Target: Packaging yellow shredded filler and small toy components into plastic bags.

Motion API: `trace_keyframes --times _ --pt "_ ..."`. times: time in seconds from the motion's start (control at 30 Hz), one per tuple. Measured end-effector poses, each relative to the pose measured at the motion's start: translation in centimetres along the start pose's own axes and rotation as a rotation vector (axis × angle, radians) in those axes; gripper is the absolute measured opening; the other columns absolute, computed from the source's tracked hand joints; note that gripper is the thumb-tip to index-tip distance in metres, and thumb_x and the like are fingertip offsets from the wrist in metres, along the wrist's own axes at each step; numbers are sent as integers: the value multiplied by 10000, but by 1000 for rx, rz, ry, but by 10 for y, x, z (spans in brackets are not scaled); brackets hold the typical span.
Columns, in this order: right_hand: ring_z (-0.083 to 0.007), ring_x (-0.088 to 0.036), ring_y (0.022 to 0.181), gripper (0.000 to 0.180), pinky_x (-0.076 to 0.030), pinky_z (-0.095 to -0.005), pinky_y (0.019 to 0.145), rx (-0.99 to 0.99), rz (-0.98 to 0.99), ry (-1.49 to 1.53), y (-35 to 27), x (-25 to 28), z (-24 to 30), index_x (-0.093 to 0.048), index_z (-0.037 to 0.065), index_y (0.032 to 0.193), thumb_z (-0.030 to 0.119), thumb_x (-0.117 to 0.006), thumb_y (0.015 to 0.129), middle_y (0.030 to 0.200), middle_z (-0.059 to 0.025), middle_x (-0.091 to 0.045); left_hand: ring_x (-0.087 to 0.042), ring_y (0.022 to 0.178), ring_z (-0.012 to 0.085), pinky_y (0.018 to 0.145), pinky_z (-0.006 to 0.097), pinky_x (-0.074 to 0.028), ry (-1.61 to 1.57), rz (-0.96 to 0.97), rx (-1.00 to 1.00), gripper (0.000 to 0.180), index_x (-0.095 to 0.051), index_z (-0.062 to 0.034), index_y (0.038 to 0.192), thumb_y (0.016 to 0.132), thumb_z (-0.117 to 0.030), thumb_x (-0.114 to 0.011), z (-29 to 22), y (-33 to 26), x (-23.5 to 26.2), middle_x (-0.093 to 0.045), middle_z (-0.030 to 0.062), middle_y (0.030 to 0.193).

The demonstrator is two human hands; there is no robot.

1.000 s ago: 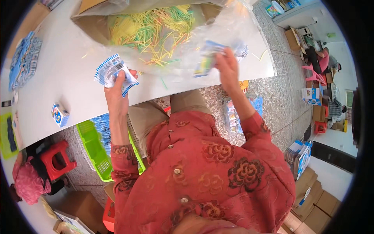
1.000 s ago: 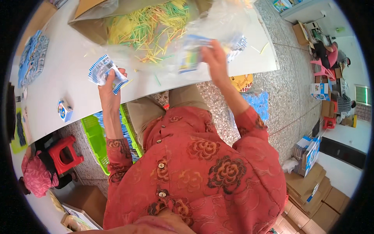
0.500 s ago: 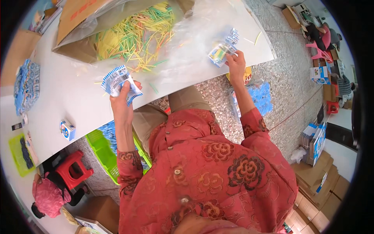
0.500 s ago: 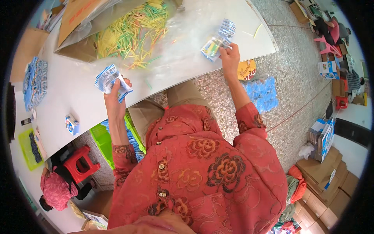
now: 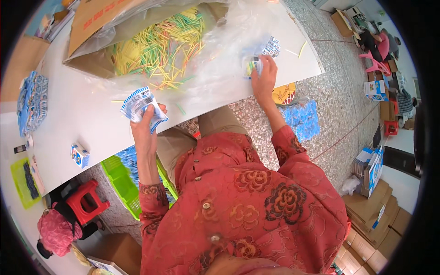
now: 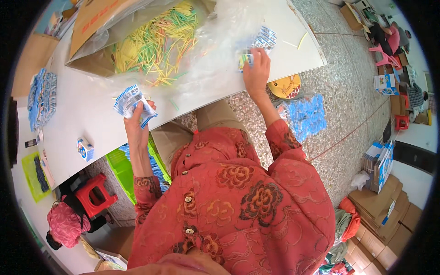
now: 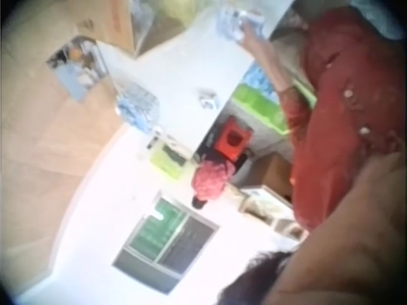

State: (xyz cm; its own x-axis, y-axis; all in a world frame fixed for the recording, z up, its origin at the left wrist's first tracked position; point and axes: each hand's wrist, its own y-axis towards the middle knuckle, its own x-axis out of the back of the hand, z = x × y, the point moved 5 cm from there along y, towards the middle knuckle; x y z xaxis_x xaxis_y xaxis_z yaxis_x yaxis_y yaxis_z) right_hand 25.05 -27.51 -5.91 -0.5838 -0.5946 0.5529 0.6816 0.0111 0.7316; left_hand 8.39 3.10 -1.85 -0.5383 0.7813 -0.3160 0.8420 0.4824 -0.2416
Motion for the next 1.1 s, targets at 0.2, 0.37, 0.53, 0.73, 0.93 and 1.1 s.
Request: trace_keyframes --times 0.2,0.37,0.53,0.73,0.93,1.1 --pt "-307 -545 948 350 -470 -383 756 -64 328 95 -10 -21 -4 -526 75 1098 34 -588 756 1098 -124 -485 -623 754 211 707 324 -501 -9 -11 18 234 -525 4 1060 852 -95 -565 2 1 0 -640 136 827" --pt "-310 -548 918 346 -470 -382 744 -44 384 46 -3 -31 -15 -534 90 1110 41 -577 771 1096 -133 -478 -636 770 206 704 316 -513 -19 -11 -40 234 -541 11 1062 853 -90 -565 1 4 0 -640 119 854" --pt "-224 -544 799 309 -461 -322 678 -55 194 72 3 -25 -57 -527 16 1108 50 -562 803 975 -123 -527 -636 766 183 691 300 -518 -11 -17 -63 235 -566 14 1038 820 -65 -599 0 3 -5 -648 110 864" --pt "-96 -488 733 248 -421 -232 626 -312 176 489 18 17 3 -492 7 1112 57 -517 871 936 -52 -524 -606 779 103 682 253 -494 -12 -64 -143 282 -608 -11 1010 738 -18 -683 3 -3 4 -647 40 905" --pt "-69 -499 768 228 -420 -219 605 -60 846 895 31 0 155 -548 53 1036 34 -584 811 955 -4 -560 -586 760 81 680 230 -481 49 -36 -117 279 -613 -9 997 730 -29 -692 2 -12 -12 -644 28 888" --pt "-167 -502 599 139 -385 -258 526 406 986 749 31 -20 217 -605 33 842 131 -670 768 688 -54 -542 -576 764 71 673 220 -471 118 -6 -143 246 -626 -8 977 741 -37 -686 0 -19 -14 -643 21 877"
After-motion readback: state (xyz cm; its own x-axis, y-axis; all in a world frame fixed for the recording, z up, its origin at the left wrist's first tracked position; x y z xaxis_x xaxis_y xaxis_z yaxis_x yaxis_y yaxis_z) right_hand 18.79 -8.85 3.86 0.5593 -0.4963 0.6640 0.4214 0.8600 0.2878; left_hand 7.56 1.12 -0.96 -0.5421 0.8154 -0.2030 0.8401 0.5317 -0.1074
